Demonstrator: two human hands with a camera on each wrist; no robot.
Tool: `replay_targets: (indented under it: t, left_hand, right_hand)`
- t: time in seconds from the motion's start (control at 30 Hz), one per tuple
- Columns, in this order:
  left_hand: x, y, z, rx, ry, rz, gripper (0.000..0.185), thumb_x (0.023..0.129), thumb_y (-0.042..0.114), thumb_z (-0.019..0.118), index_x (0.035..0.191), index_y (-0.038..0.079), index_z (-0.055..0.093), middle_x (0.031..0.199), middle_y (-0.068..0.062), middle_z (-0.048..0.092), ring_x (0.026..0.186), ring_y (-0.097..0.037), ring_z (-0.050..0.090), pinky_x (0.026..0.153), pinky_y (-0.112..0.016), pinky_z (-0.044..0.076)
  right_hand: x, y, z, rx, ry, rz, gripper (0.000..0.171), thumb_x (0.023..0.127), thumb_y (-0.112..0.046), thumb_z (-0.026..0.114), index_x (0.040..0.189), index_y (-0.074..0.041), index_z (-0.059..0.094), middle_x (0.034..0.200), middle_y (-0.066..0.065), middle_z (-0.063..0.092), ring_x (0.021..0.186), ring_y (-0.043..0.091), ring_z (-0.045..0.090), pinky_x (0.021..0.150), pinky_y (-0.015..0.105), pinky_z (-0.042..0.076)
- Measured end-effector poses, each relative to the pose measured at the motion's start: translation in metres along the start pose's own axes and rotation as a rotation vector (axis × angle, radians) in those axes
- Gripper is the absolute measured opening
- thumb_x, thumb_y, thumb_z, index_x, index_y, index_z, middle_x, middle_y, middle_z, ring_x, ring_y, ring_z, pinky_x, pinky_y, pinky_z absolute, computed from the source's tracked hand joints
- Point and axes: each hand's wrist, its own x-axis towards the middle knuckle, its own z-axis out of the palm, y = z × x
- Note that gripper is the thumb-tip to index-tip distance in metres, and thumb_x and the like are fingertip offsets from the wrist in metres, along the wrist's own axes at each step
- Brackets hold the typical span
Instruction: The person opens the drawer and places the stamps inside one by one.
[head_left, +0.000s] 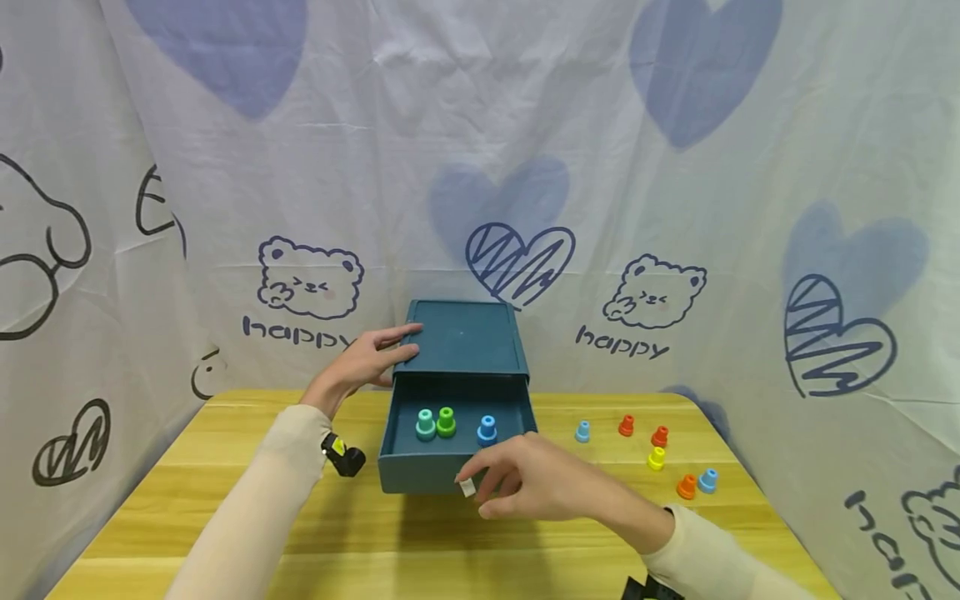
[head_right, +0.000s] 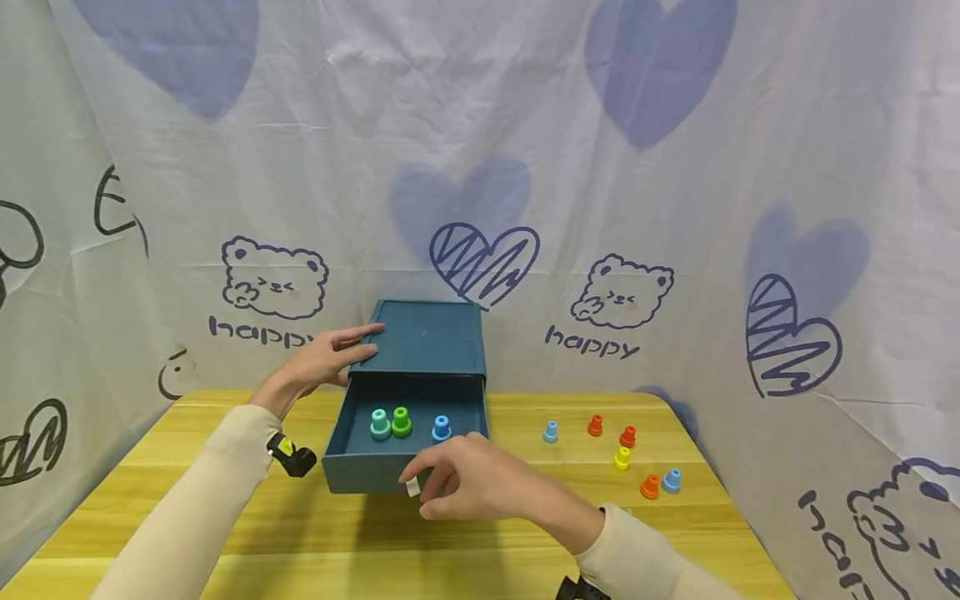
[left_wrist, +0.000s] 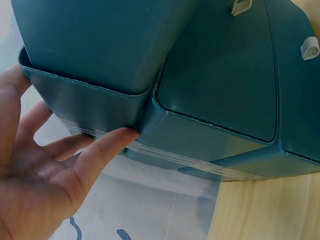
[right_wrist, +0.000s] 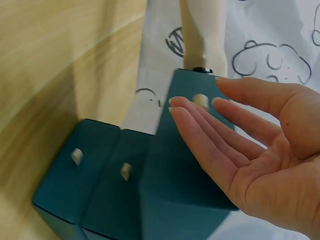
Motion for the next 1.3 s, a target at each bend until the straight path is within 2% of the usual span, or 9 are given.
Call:
replay_targets:
  t: [0.17,0.5,0.77,1.0,1.3]
  left_hand:
    - [-0.001,-0.001,0.0,-0.013,0.002,-0.008,0.062,0.105,0.041,0.06,0.161,0.024,0.039,0.173,-0.013,0.02,0.152,-0.048,0.032,0.111,-0.067,0.045]
    - [-0.004,-0.001,-0.001,-0.011,0.003,-0.005,0.061,0.106,0.04,0.058,0.161,0.024,0.039,0.173,-0.014,0.021,0.154,-0.047,0.03,0.11,-0.066,0.045]
    - [-0.006,0.001,-0.004,-0.006,0.017,-0.016,0.061,0.105,0.041,0.058,0.161,0.024,0.039,0.173,-0.013,0.022,0.153,-0.046,0.032,0.111,-0.065,0.046]
    - [-0.004,0.006,-0.008,-0.01,0.023,-0.028,0.059,0.106,0.04,0.058,0.16,0.026,0.04,0.173,-0.012,0.023,0.153,-0.045,0.032,0.111,-0.065,0.046]
    - [-0.003,0.004,-0.003,-0.027,0.001,-0.02,0.059,0.106,0.04,0.058,0.161,0.027,0.039,0.173,-0.01,0.023,0.155,-0.042,0.03,0.112,-0.065,0.045]
  right_hand:
    - [0.003,0.007,0.013,0.024,0.046,-0.048,0.031,0.092,-0.008,0.077,0.123,-0.008,0.074,0.102,0.009,0.08,0.081,0.0,0.072,0.078,0.015,0.06]
    - [0.013,0.016,0.032,-0.023,0.26,-0.16,0.018,0.093,-0.007,0.076,0.111,-0.006,0.079,0.092,0.006,0.08,0.075,-0.002,0.071,0.073,0.013,0.059]
    - [0.024,0.019,0.037,-0.041,0.403,-0.175,0.014,0.093,-0.005,0.075,0.105,-0.005,0.08,0.089,0.006,0.08,0.07,-0.002,0.067,0.069,0.015,0.059]
    - [0.027,0.015,0.035,-0.056,0.475,-0.144,0.014,0.094,-0.011,0.075,0.106,-0.009,0.081,0.095,0.003,0.081,0.075,0.003,0.072,0.07,0.016,0.06]
    - [0.029,0.019,0.04,-0.045,0.545,-0.101,0.012,0.092,-0.011,0.077,0.103,-0.007,0.082,0.096,0.004,0.081,0.078,0.009,0.075,0.071,0.015,0.06]
